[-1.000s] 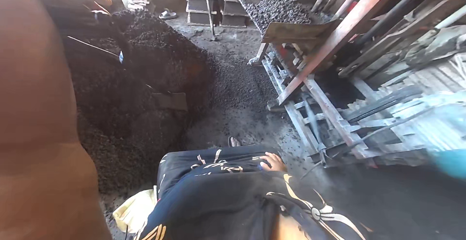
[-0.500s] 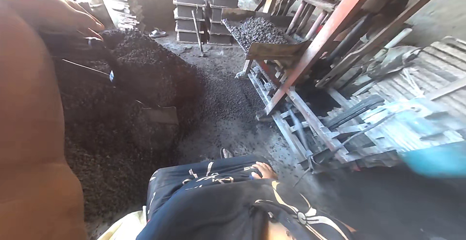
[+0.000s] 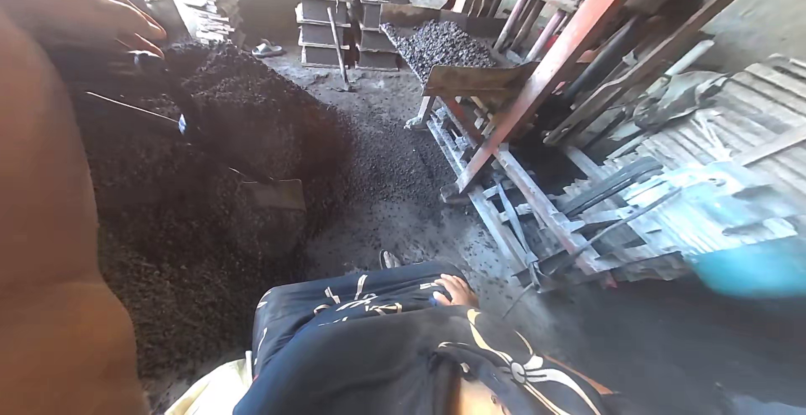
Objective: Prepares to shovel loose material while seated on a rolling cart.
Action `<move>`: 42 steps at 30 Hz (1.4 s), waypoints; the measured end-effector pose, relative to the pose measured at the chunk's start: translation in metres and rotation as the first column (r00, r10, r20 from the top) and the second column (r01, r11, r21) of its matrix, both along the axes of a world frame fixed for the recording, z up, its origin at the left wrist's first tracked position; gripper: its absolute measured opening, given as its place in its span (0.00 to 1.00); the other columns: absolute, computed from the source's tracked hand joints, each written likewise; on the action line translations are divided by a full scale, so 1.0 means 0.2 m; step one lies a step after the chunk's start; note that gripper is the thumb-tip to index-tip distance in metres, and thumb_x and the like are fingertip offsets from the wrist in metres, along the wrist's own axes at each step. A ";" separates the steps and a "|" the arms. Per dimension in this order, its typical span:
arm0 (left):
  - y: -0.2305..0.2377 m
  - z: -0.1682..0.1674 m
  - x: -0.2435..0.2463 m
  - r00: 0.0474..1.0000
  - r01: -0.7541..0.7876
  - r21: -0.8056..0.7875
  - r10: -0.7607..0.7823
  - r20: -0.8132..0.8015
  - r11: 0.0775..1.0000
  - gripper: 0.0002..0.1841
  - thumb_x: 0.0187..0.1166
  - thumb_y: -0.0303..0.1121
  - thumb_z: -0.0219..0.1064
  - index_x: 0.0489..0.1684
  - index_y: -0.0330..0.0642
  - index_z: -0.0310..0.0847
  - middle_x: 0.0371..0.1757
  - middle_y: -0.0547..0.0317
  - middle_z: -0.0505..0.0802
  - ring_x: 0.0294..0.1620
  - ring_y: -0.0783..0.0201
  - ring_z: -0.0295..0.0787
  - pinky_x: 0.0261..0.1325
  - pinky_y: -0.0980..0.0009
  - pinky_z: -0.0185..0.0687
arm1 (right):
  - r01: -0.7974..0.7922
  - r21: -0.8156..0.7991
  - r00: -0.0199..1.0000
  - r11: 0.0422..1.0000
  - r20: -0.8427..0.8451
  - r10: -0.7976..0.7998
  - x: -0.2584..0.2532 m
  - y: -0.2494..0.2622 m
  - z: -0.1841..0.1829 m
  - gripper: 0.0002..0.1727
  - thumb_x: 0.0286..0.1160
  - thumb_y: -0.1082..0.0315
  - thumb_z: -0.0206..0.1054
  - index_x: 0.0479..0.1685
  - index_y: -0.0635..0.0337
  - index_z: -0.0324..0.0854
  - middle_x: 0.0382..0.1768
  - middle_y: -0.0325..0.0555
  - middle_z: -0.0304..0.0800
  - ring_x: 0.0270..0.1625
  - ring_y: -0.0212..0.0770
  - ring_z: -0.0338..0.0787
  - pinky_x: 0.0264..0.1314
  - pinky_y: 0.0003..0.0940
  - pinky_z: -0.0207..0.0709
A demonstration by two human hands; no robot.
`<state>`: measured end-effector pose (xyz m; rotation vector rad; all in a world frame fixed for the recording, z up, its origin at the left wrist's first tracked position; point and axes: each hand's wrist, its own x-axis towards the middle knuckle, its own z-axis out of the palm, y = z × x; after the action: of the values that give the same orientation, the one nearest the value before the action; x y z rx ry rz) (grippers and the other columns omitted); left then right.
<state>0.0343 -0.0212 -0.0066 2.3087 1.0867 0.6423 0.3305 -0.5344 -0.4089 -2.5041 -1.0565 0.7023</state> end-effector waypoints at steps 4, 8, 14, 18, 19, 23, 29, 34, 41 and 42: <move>-0.48 -0.06 0.00 0.959 -0.210 0.090 0.187 0.212 0.974 0.13 0.90 0.25 0.50 0.60 0.30 0.79 0.55 0.43 0.90 0.54 0.63 0.90 0.60 0.72 0.83 | 0.001 0.045 1.000 0.999 0.031 -0.003 0.00 -0.01 -0.03 0.24 0.83 0.53 0.63 0.72 0.55 0.84 0.84 0.53 0.74 0.89 0.60 0.64 0.84 0.66 0.58; 0.08 0.09 -0.05 0.977 0.002 -0.084 -0.020 -0.214 0.996 0.17 0.90 0.42 0.55 0.65 0.41 0.78 0.55 0.52 0.89 0.44 0.70 0.86 0.49 0.68 0.85 | 0.003 0.005 1.000 1.000 -0.010 -0.003 0.00 0.01 0.01 0.25 0.84 0.53 0.63 0.74 0.55 0.83 0.85 0.53 0.71 0.91 0.59 0.61 0.88 0.63 0.54; 0.04 0.10 -0.01 0.965 -0.056 -0.030 0.046 -0.258 0.998 0.18 0.92 0.43 0.54 0.66 0.41 0.80 0.56 0.47 0.89 0.47 0.63 0.86 0.53 0.58 0.82 | 0.005 -0.006 1.000 1.000 0.002 -0.005 -0.01 0.01 0.03 0.25 0.85 0.53 0.62 0.74 0.54 0.83 0.85 0.51 0.72 0.91 0.58 0.61 0.87 0.63 0.55; 0.02 0.12 -0.02 0.972 -0.034 -0.029 0.026 -0.234 0.999 0.20 0.93 0.42 0.53 0.64 0.36 0.80 0.59 0.40 0.89 0.53 0.54 0.85 0.59 0.46 0.75 | 0.005 -0.008 1.000 1.000 0.018 -0.005 -0.01 0.01 0.00 0.24 0.84 0.53 0.62 0.73 0.54 0.83 0.85 0.51 0.73 0.91 0.58 0.62 0.86 0.63 0.56; 0.02 0.12 -0.02 0.973 -0.033 -0.035 0.024 -0.231 0.999 0.19 0.92 0.42 0.53 0.64 0.36 0.80 0.59 0.41 0.89 0.53 0.55 0.85 0.59 0.47 0.75 | 0.009 -0.014 1.000 1.000 0.015 -0.008 -0.01 0.01 0.01 0.24 0.84 0.53 0.62 0.74 0.53 0.83 0.85 0.50 0.72 0.91 0.58 0.62 0.86 0.63 0.56; -0.04 0.11 -0.02 0.974 -0.083 -0.019 0.077 -0.211 0.996 0.18 0.91 0.43 0.56 0.63 0.37 0.81 0.56 0.42 0.89 0.51 0.55 0.86 0.57 0.47 0.77 | 0.002 -0.030 1.000 1.000 -0.016 -0.002 -0.02 0.03 0.06 0.24 0.85 0.54 0.62 0.75 0.55 0.82 0.86 0.52 0.70 0.92 0.58 0.60 0.87 0.63 0.55; -0.03 0.10 -0.01 0.976 -0.050 -0.029 0.043 -0.215 0.998 0.17 0.91 0.40 0.54 0.63 0.37 0.80 0.56 0.48 0.88 0.48 0.65 0.84 0.56 0.61 0.81 | 0.003 -0.043 1.000 0.999 -0.029 -0.004 0.00 0.03 0.05 0.25 0.85 0.53 0.62 0.75 0.54 0.81 0.86 0.51 0.70 0.92 0.58 0.59 0.87 0.63 0.53; -0.01 0.10 0.00 0.983 -0.110 -0.139 0.087 -0.160 0.984 0.16 0.92 0.40 0.53 0.65 0.41 0.79 0.55 0.53 0.88 0.44 0.72 0.84 0.51 0.70 0.81 | 0.006 -0.028 1.000 1.000 -0.018 -0.007 0.00 0.02 0.04 0.25 0.84 0.54 0.63 0.75 0.55 0.82 0.86 0.52 0.71 0.91 0.59 0.61 0.87 0.64 0.54; -0.21 0.14 0.00 0.987 -0.094 -0.100 0.080 -0.139 0.990 0.17 0.93 0.40 0.51 0.67 0.41 0.77 0.55 0.53 0.88 0.44 0.72 0.83 0.52 0.70 0.80 | 0.018 -0.030 0.999 0.999 -0.029 -0.019 -0.01 0.03 0.06 0.24 0.84 0.54 0.64 0.75 0.54 0.82 0.86 0.52 0.71 0.92 0.58 0.61 0.88 0.62 0.54; -0.37 0.14 0.00 0.987 -0.118 -0.039 0.113 -0.116 0.992 0.19 0.93 0.39 0.51 0.70 0.37 0.77 0.58 0.48 0.88 0.48 0.68 0.83 0.56 0.66 0.78 | 0.020 -0.025 1.000 0.999 -0.022 -0.021 -0.01 0.03 0.06 0.24 0.84 0.54 0.64 0.74 0.54 0.83 0.86 0.52 0.71 0.91 0.58 0.61 0.87 0.62 0.54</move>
<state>0.0345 -0.0952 0.0219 2.2798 1.2827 0.5283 0.3283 -0.5293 -0.3977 -2.5183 -1.0190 0.7400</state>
